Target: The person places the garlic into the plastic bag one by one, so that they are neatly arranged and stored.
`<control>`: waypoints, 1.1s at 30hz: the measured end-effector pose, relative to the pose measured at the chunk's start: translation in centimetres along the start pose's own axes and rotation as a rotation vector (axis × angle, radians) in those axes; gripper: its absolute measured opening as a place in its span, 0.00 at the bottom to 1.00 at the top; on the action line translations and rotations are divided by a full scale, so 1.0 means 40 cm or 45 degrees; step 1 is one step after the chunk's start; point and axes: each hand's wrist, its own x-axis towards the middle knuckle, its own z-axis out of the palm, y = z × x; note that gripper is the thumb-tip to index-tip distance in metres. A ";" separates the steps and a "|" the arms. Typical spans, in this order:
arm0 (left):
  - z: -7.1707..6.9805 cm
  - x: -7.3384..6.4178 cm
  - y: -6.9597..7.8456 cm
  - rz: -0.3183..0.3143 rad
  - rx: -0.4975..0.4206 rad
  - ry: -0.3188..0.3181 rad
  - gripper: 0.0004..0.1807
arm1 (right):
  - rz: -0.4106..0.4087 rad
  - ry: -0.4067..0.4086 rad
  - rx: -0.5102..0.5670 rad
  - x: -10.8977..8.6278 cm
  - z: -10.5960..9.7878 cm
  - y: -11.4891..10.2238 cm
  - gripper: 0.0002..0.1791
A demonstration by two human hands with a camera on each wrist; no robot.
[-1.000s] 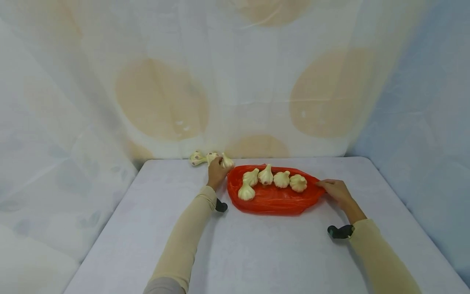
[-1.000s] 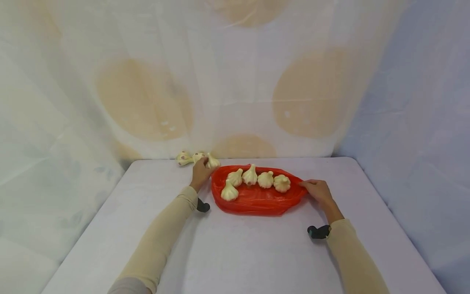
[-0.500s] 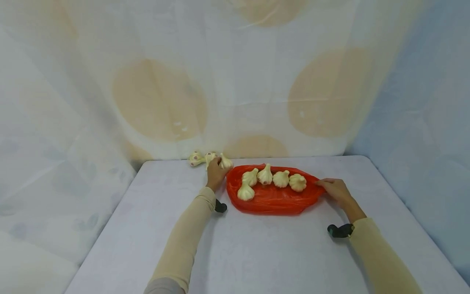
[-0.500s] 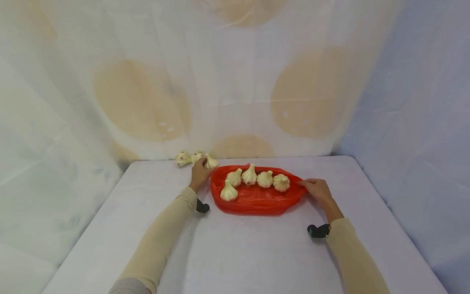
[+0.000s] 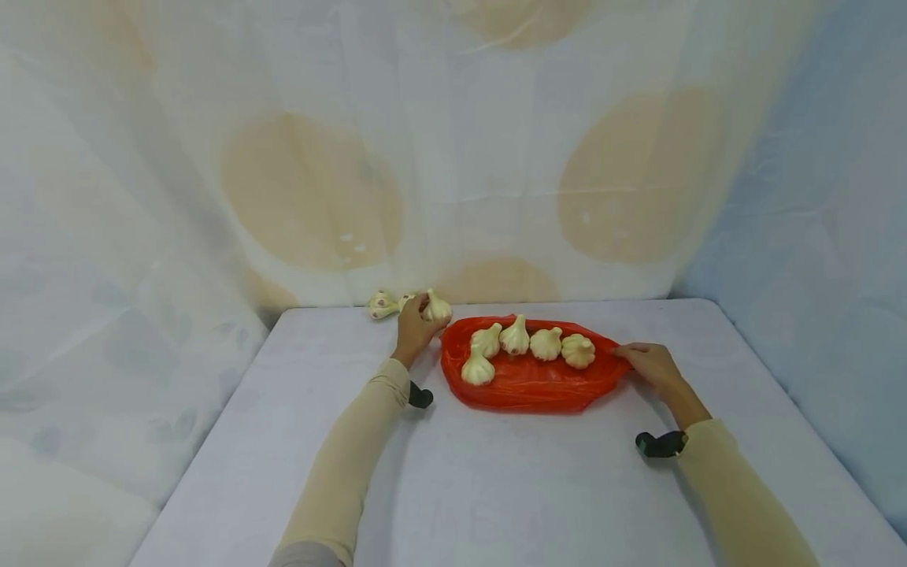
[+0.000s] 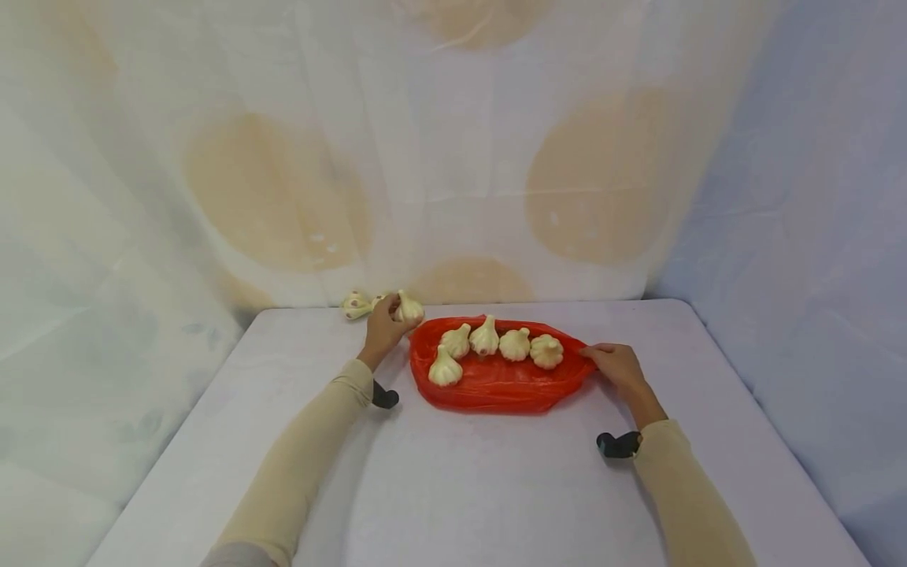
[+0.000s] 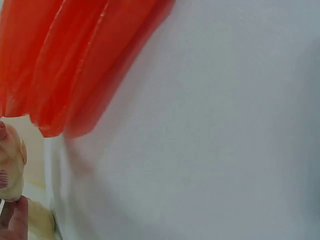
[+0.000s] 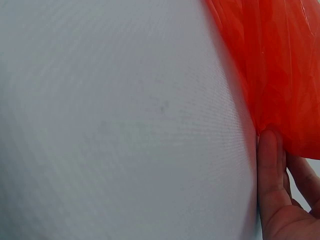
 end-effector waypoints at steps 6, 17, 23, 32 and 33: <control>-0.024 0.008 0.013 0.124 0.012 0.010 0.34 | -0.007 -0.008 -0.023 0.006 -0.002 0.004 0.34; -0.071 0.015 0.071 0.248 0.017 0.055 0.34 | -0.008 -0.008 -0.040 0.008 -0.007 0.006 0.35; -0.071 0.013 0.107 0.272 0.018 0.027 0.35 | -0.008 -0.009 -0.049 0.013 -0.009 0.006 0.36; -0.056 -0.009 0.176 0.324 -0.094 -0.074 0.35 | 0.005 -0.003 -0.047 0.020 -0.015 0.005 0.37; -0.052 -0.012 0.182 0.327 -0.101 -0.085 0.35 | 0.005 -0.004 -0.045 0.020 -0.015 0.004 0.37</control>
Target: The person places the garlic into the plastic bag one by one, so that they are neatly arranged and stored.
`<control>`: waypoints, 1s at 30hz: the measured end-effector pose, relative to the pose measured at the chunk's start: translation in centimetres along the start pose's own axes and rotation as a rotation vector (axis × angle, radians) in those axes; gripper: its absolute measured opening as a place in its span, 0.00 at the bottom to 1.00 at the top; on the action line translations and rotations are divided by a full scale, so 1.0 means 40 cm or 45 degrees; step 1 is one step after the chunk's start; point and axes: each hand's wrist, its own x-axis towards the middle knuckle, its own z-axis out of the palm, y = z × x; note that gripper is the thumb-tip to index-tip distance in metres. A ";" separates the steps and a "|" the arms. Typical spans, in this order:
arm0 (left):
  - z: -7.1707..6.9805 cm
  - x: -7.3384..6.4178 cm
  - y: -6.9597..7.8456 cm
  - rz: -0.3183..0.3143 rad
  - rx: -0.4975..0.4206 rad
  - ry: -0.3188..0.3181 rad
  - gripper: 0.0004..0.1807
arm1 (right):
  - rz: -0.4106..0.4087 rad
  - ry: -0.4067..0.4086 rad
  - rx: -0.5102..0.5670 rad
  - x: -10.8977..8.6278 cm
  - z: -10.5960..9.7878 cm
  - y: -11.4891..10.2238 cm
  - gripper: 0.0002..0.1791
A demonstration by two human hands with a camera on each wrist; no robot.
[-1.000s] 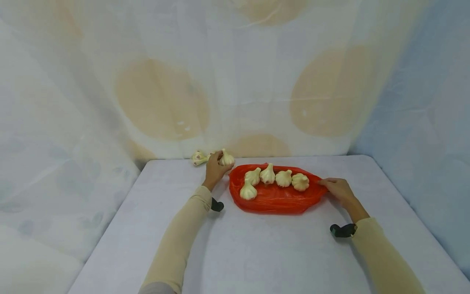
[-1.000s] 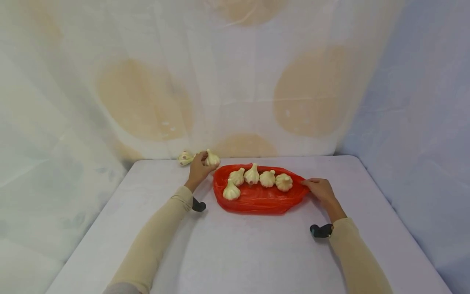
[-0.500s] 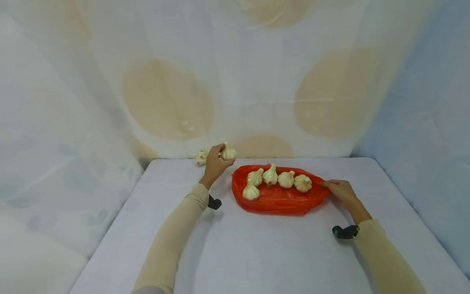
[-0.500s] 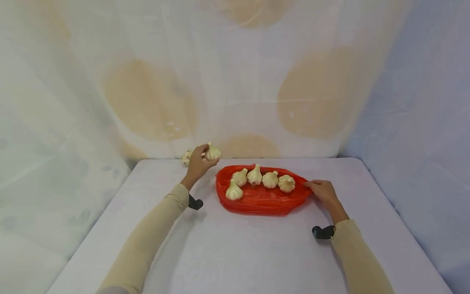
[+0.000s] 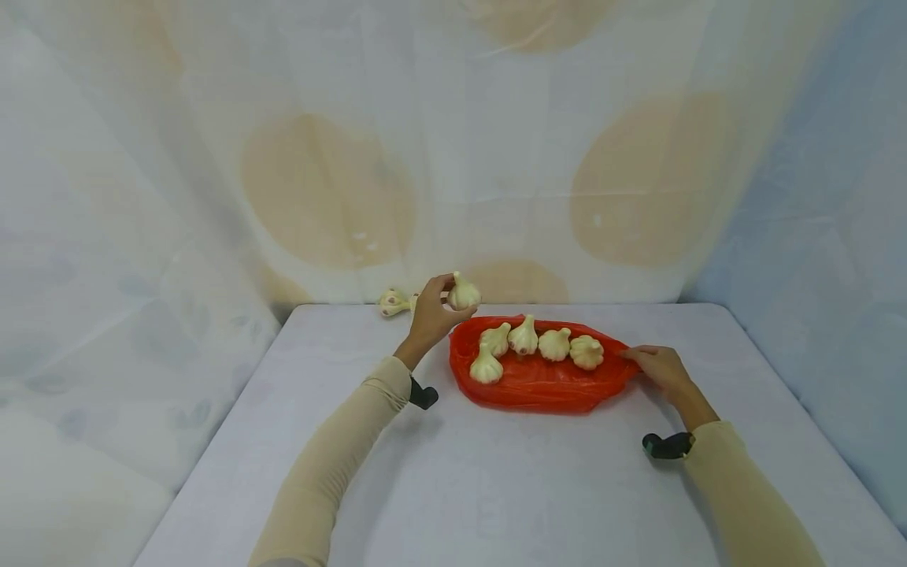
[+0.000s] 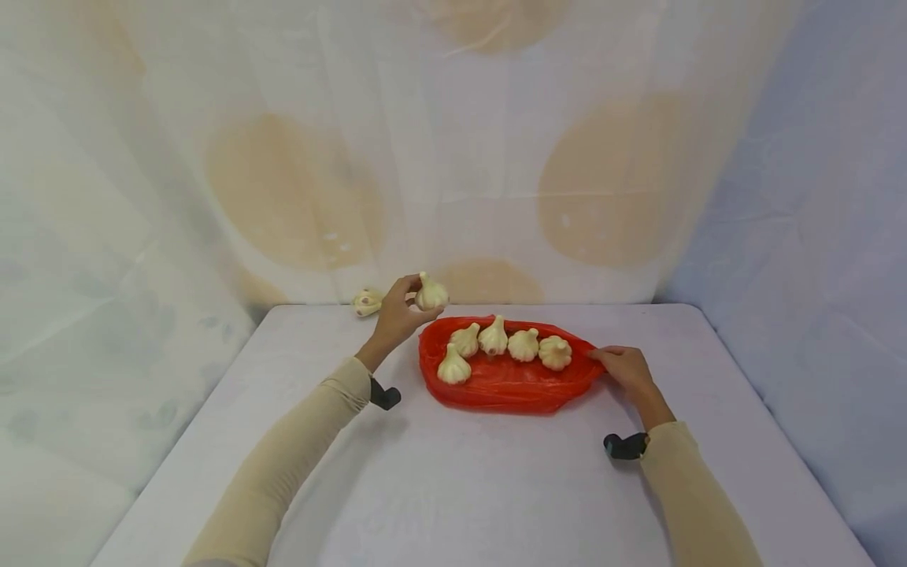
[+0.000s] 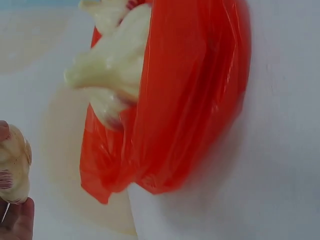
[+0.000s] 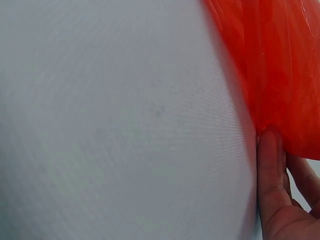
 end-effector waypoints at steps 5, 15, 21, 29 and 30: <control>0.026 -0.015 0.027 0.014 -0.028 -0.043 0.34 | 0.003 -0.010 0.004 0.000 0.000 -0.001 0.38; 0.065 -0.056 0.066 0.050 -0.112 -0.170 0.34 | -0.005 -0.006 0.013 -0.007 0.005 -0.005 0.37; 0.090 -0.088 0.085 0.080 -0.117 -0.212 0.33 | -0.010 0.009 0.008 -0.015 0.003 -0.009 0.37; 0.137 -0.126 0.121 0.066 -0.209 -0.318 0.34 | -0.021 0.014 -0.002 -0.021 -0.001 -0.007 0.36; 0.143 -0.131 0.125 0.058 -0.208 -0.341 0.34 | -0.023 0.015 -0.001 -0.022 -0.002 -0.007 0.36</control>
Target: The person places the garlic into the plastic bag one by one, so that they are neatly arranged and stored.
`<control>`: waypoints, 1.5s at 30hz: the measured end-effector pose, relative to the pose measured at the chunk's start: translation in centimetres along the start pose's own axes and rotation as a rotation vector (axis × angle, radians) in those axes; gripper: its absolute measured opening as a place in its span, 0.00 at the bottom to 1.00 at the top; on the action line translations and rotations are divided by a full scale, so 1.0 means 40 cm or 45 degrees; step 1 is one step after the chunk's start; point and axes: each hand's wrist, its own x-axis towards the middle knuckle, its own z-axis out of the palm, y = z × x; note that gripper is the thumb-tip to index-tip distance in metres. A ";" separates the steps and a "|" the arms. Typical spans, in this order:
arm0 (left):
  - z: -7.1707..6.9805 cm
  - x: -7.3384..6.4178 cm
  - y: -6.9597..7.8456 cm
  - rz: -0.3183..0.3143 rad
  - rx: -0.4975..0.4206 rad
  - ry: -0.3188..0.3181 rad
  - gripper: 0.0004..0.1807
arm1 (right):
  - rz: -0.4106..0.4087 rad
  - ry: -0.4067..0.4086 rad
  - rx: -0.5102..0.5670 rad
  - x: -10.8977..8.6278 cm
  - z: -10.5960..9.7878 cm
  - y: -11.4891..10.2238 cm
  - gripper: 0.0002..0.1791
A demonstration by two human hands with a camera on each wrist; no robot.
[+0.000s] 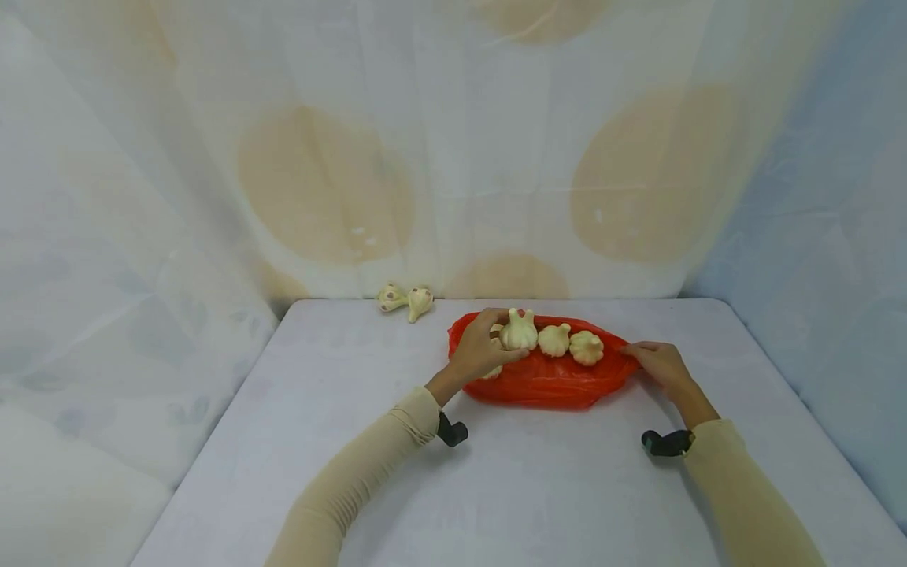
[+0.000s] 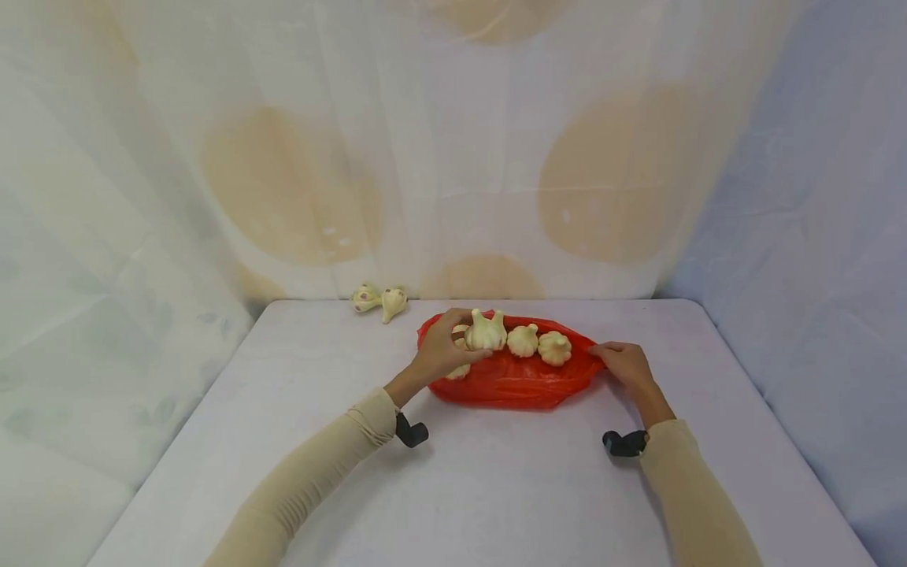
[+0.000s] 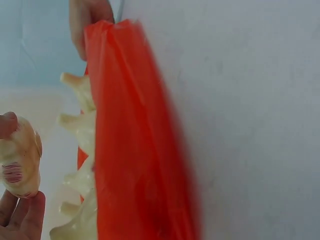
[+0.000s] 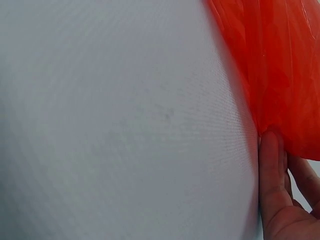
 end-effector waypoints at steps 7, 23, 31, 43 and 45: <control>0.035 -0.015 -0.002 0.009 0.171 -0.161 0.34 | 0.016 -0.003 0.006 0.000 0.003 0.002 0.36; 0.054 -0.020 -0.026 0.010 0.367 -0.320 0.33 | -0.032 0.007 -0.004 -0.007 0.007 0.001 0.35; 0.051 -0.016 -0.010 0.009 0.486 -0.392 0.32 | -0.039 0.018 -0.015 -0.013 0.010 0.003 0.35; 0.045 -0.009 -0.012 -0.045 0.611 -0.492 0.32 | -0.048 0.020 -0.006 -0.019 0.013 -0.002 0.34; 0.046 -0.007 -0.021 -0.024 0.626 -0.495 0.31 | -0.043 0.021 0.003 -0.020 0.014 -0.004 0.34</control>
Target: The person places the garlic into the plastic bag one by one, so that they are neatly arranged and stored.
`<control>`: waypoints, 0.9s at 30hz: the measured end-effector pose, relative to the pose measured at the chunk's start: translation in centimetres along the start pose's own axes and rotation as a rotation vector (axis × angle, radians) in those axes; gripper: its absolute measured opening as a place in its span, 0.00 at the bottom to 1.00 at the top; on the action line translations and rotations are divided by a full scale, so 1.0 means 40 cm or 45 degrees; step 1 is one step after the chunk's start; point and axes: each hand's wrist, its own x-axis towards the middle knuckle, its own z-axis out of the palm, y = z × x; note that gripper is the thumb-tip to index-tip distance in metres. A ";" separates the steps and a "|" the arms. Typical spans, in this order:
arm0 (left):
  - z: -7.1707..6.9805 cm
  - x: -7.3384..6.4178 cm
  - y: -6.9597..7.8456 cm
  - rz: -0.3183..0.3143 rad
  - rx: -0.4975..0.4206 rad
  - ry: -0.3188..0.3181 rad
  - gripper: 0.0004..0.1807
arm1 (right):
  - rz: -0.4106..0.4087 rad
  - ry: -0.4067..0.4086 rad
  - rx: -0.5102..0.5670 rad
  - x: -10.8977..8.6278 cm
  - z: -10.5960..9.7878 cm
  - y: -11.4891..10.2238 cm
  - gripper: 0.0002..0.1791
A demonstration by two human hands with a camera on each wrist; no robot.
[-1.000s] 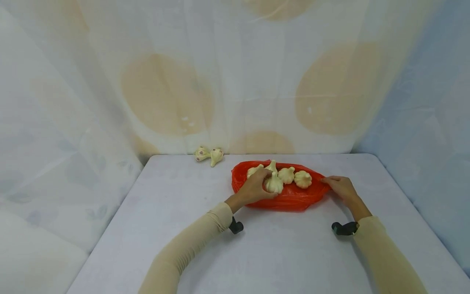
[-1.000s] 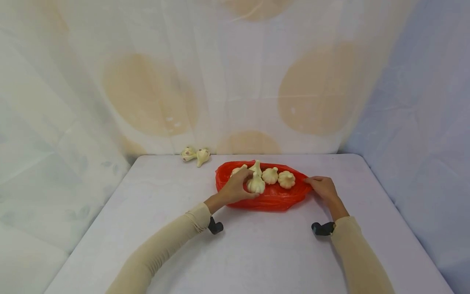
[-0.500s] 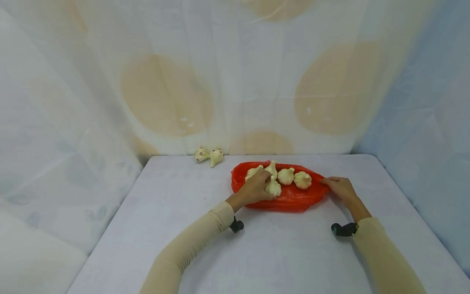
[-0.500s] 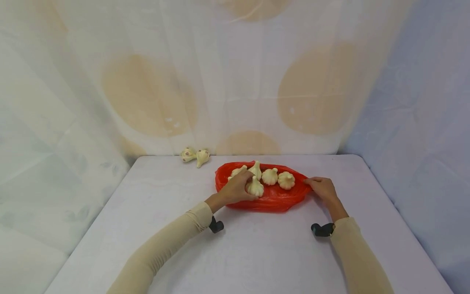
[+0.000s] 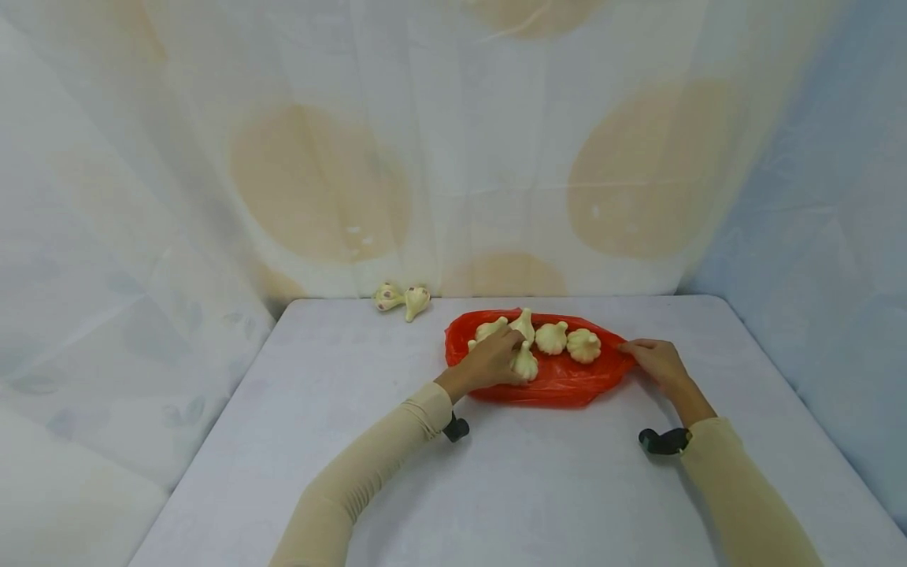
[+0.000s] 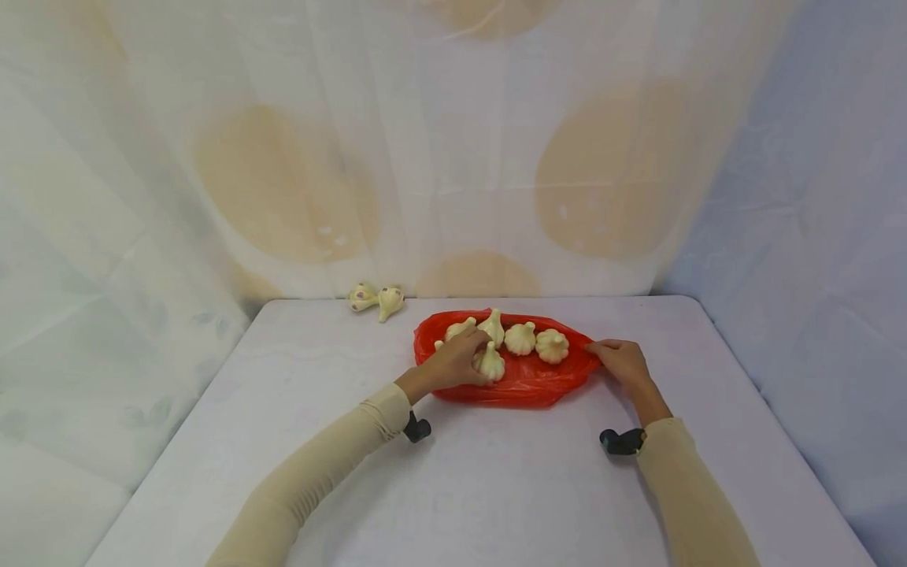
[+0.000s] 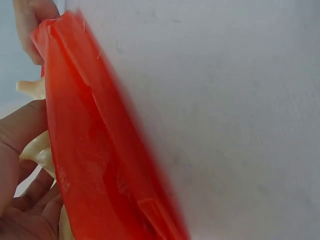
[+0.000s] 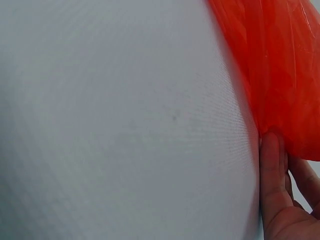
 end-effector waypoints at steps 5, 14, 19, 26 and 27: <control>0.006 0.004 -0.012 0.014 0.030 -0.016 0.33 | 0.009 -0.002 0.003 0.005 0.000 0.001 0.33; 0.000 -0.003 -0.011 0.028 -0.020 -0.032 0.36 | 0.023 -0.025 -0.007 0.006 -0.001 0.010 0.35; -0.002 -0.004 -0.013 0.037 -0.032 -0.017 0.37 | -0.013 -0.005 -0.020 0.002 -0.002 0.005 0.35; -0.022 -0.007 -0.011 0.034 -0.065 0.012 0.39 | 0.007 -0.007 -0.015 0.002 0.004 0.003 0.35; -0.026 -0.007 -0.012 0.025 -0.079 0.008 0.39 | 0.012 -0.010 -0.014 0.002 0.006 0.002 0.35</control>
